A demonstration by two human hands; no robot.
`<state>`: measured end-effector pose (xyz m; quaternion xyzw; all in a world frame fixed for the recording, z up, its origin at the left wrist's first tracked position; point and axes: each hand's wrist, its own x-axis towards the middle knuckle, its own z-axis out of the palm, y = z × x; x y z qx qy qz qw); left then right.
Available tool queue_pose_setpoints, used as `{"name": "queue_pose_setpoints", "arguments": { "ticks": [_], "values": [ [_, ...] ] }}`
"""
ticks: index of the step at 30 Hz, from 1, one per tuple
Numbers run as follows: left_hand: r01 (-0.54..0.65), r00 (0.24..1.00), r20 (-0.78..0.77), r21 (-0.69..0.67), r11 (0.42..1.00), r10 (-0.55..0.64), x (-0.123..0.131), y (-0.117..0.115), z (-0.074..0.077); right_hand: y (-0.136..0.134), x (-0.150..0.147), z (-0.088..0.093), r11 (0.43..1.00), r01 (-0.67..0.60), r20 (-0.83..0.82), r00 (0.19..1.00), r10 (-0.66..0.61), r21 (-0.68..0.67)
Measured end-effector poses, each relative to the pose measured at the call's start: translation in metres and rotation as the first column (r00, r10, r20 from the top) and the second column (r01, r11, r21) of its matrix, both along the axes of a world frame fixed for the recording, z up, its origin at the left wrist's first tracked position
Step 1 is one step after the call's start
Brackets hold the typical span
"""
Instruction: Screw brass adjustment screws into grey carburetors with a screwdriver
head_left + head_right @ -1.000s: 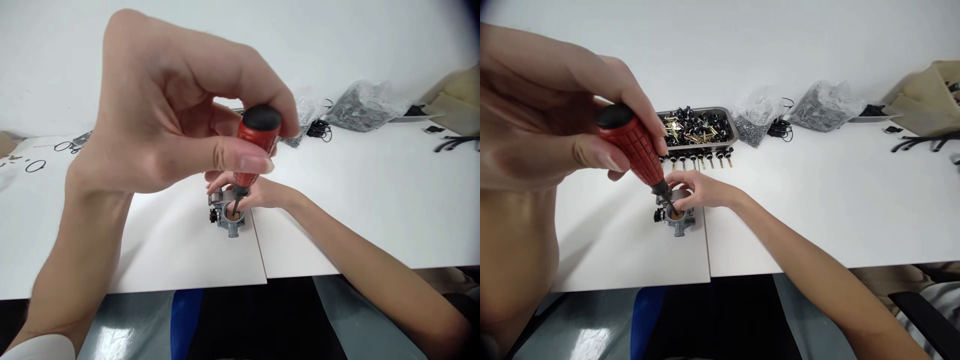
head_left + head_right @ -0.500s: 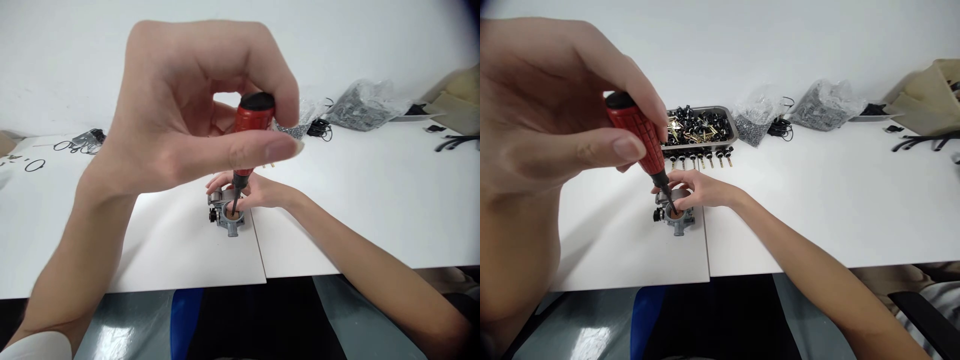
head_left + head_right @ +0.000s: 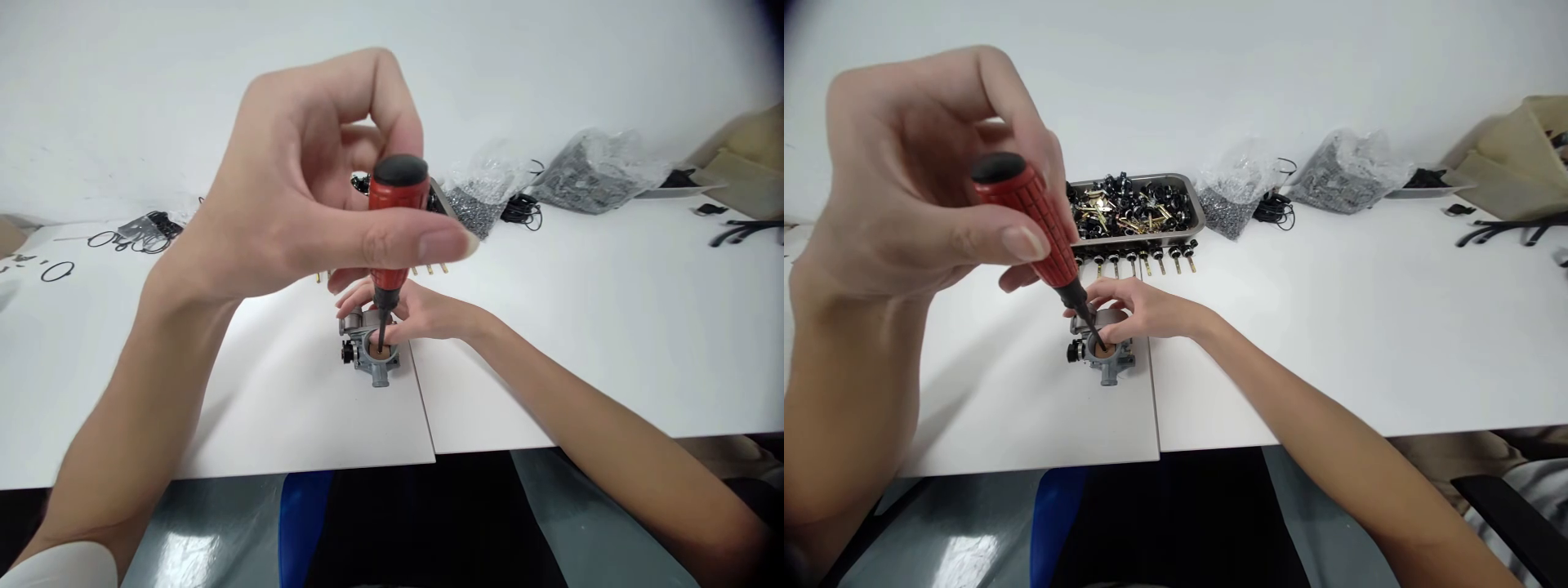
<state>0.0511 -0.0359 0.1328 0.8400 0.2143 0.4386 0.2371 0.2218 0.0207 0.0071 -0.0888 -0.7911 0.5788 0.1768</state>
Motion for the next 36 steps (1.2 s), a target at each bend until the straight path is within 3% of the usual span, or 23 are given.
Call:
{"name": "queue_pose_setpoints", "arguments": {
  "ticks": [4,10,18,23,29,32,36],
  "values": [
    [0.075,0.997,-0.009,-0.057,0.996,-0.076,0.002,-0.005,0.002,-0.003,0.000,0.005,1.000,0.021,0.034,0.999,-0.022,0.013],
    [0.032,0.999,0.025,-0.139,0.990,-0.029,0.002,-0.013,0.004,-0.003,0.000,0.005,1.000,0.024,0.041,0.999,-0.024,0.010],
    [0.021,0.999,0.034,-0.123,0.992,-0.017,0.002,-0.012,0.003,0.000,0.000,0.003,1.000,0.014,0.025,1.000,-0.015,0.027],
    [0.061,0.998,0.016,0.005,0.998,-0.061,0.001,-0.008,0.004,0.002,0.001,0.003,1.000,0.015,0.040,0.999,-0.016,0.012],
    [0.060,0.998,-0.020,0.048,0.997,-0.059,0.001,-0.009,0.006,0.004,0.002,0.000,1.000,-0.013,0.001,1.000,0.013,-0.010],
    [0.053,0.998,-0.031,0.037,0.998,-0.052,0.000,-0.012,0.006,0.002,0.002,0.002,1.000,0.008,0.011,1.000,-0.008,-0.019],
    [0.128,0.987,-0.092,-0.015,0.992,-0.129,-0.003,-0.013,0.007,0.000,0.002,0.003,0.999,-0.009,0.027,1.000,0.010,-0.054]
  ]
}}
